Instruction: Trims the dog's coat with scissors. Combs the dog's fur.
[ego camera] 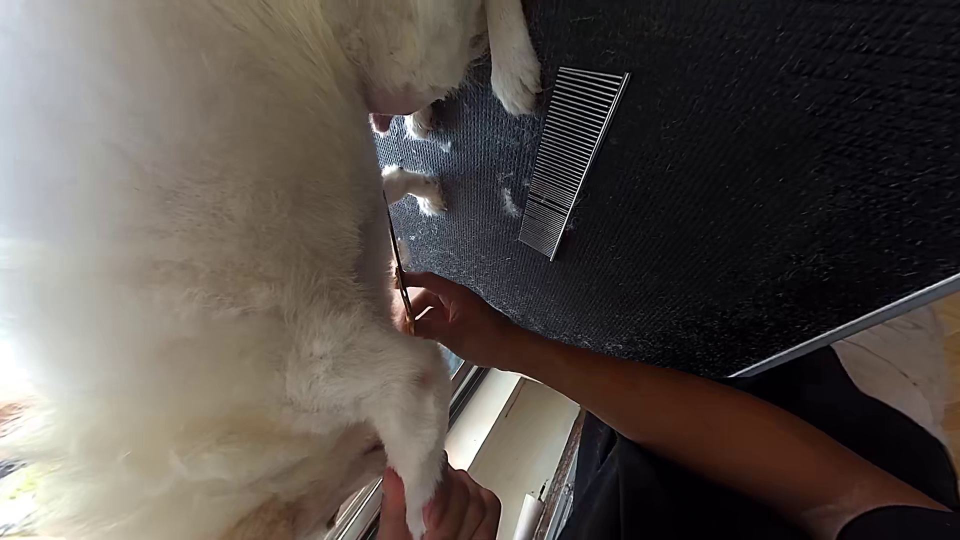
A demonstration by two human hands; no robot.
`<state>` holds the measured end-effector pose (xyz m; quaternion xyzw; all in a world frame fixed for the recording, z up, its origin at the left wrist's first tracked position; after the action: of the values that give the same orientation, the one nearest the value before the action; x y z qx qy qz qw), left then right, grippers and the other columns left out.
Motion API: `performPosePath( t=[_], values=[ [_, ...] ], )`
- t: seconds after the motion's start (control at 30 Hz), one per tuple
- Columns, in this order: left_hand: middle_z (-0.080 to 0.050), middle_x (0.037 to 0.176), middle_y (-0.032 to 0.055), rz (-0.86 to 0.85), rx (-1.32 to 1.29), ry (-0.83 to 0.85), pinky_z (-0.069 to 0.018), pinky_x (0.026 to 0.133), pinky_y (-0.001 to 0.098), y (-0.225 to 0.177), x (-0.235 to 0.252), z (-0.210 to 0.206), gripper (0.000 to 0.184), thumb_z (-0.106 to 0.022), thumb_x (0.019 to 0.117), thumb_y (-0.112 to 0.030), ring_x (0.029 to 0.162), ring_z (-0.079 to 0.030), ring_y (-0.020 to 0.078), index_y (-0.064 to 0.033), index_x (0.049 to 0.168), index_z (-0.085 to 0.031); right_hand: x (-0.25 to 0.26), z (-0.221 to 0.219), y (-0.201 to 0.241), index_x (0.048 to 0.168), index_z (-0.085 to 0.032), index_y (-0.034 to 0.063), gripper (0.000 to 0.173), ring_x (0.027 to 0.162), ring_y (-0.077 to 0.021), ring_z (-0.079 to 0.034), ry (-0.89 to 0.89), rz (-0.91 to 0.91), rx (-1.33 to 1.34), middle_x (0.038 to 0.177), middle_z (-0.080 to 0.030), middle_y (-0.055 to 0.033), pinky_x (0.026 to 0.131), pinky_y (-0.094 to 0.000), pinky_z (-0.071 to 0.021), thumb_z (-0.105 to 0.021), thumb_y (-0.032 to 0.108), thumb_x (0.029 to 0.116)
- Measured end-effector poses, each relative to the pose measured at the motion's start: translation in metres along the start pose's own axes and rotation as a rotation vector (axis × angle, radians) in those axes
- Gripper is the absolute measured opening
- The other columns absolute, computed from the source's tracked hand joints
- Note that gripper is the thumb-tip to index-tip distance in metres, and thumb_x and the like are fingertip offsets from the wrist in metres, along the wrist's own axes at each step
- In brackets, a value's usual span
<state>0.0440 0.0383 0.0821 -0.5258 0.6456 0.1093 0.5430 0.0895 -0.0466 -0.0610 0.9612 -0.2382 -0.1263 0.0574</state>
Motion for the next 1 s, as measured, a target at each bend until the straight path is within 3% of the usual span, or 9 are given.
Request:
performPosePath(
  t=[0.17,0.23,0.37,0.43,0.5,0.63,0.73,0.9,1.0],
  values=[
    [-0.067,0.068,-0.0008,-0.016,0.001,0.009,-0.0567,0.071,0.0302,-0.004,0.003,0.013,0.043,-0.057,0.0995,-0.046,0.064,-0.067,0.0117,-0.0077,0.101,-0.075,-0.028,0.036,0.021,0.154,-0.042,0.0147,0.053,0.095,-0.0157,-0.069,-0.035,-0.207,-0.523,0.125,-0.065,-0.0122,0.085,-0.0337,-0.0562,-0.051,0.004,0.1027],
    [-0.066,0.067,-0.0012,-0.026,0.018,0.003,-0.0571,0.071,0.0311,-0.006,0.005,0.021,0.041,-0.060,0.0984,-0.046,0.062,-0.067,0.0115,-0.0088,0.097,-0.075,-0.049,0.049,0.049,0.144,-0.052,0.0111,0.041,0.100,-0.0199,-0.067,-0.050,-0.232,-0.878,0.121,-0.065,-0.0115,0.088,-0.0400,-0.0550,-0.054,0.016,0.1028],
    [-0.061,0.062,-0.0031,-0.129,0.157,-0.058,-0.0582,0.062,0.0296,-0.012,0.012,0.032,0.036,-0.064,0.0961,-0.047,0.054,-0.062,0.0089,-0.0126,0.094,-0.074,-0.070,0.061,0.123,0.113,-0.074,0.0074,0.023,0.096,-0.0337,-0.067,-0.054,0.171,-1.739,0.100,-0.069,-0.0147,0.086,-0.0525,-0.0541,-0.069,0.010,0.0910],
    [-0.062,0.062,-0.0032,-0.169,0.253,-0.070,-0.0580,0.058,0.0268,-0.013,0.017,0.034,0.035,-0.065,0.0957,-0.048,0.052,-0.061,0.0074,-0.0143,0.097,-0.074,-0.061,0.074,0.150,0.129,-0.068,0.0057,0.049,0.103,-0.0420,-0.064,-0.011,0.294,-2.075,0.108,-0.068,-0.0213,0.096,-0.0588,-0.0494,-0.079,0.008,0.0812],
    [-0.061,0.060,-0.0035,-0.197,0.363,-0.171,-0.0565,0.053,0.0249,-0.015,0.023,0.036,0.036,-0.065,0.0949,-0.052,0.048,-0.059,0.0066,-0.0166,0.091,-0.072,-0.050,0.087,0.166,0.142,-0.058,0.0016,0.066,0.114,-0.0478,-0.060,0.041,0.169,-2.299,0.121,-0.064,-0.0277,0.106,-0.0643,-0.0413,-0.083,0.014,0.0815],
    [-0.060,0.060,-0.0045,-0.182,0.418,-0.272,-0.0550,0.051,0.0237,-0.015,0.031,0.027,0.033,-0.045,0.1034,-0.039,0.048,-0.057,0.0060,-0.0155,0.090,-0.065,-0.055,0.082,0.181,0.122,-0.067,-0.0083,0.029,0.115,-0.0456,-0.062,0.247,-0.006,-2.474,0.118,-0.067,-0.0277,0.107,-0.0611,-0.0420,-0.062,-0.001,0.0938],
    [-0.059,0.061,-0.0046,-0.139,0.430,-0.342,-0.0539,0.052,0.0235,-0.008,0.029,0.027,0.036,-0.031,0.1091,-0.027,0.049,-0.055,0.0057,-0.0118,0.094,-0.060,-0.073,0.081,0.186,0.112,-0.067,-0.0130,0.023,0.117,-0.0458,-0.060,0.351,-0.240,-2.564,0.119,-0.064,-0.0297,0.108,-0.0613,-0.0398,-0.050,-0.007,0.0967],
    [-0.062,0.068,-0.0031,-0.217,0.537,-0.332,-0.0566,0.060,0.0270,-0.007,0.042,0.028,0.029,-0.038,0.1074,-0.024,0.059,-0.061,0.0087,-0.0072,0.100,-0.060,-0.092,0.088,0.206,0.114,-0.062,-0.0193,0.024,0.116,-0.0498,-0.060,0.466,-0.275,-2.691,0.118,-0.063,-0.0348,0.103,-0.0635,-0.0430,-0.050,-0.010,0.0947],
    [-0.068,0.086,0.0031,-0.265,0.811,-0.322,-0.0579,0.080,0.0330,-0.019,0.065,0.015,0.031,-0.044,0.1055,-0.023,0.079,-0.067,0.0118,0.0020,0.114,-0.060,-0.093,0.086,0.237,0.108,-0.066,-0.0147,0.022,0.117,-0.0492,-0.059,0.476,-0.328,-2.600,0.119,-0.064,-0.0322,0.103,-0.0640,-0.0412,-0.054,-0.001,0.0954]
  ],
)
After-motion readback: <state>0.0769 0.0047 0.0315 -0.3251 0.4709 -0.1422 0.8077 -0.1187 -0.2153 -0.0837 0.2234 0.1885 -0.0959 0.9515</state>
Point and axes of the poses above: each hand's wrist, its own x-axis towards the middle knuckle, its own z-axis out of the back of the hand, y = z × x, the point moved 7 cm from there along x, towards the middle knuckle
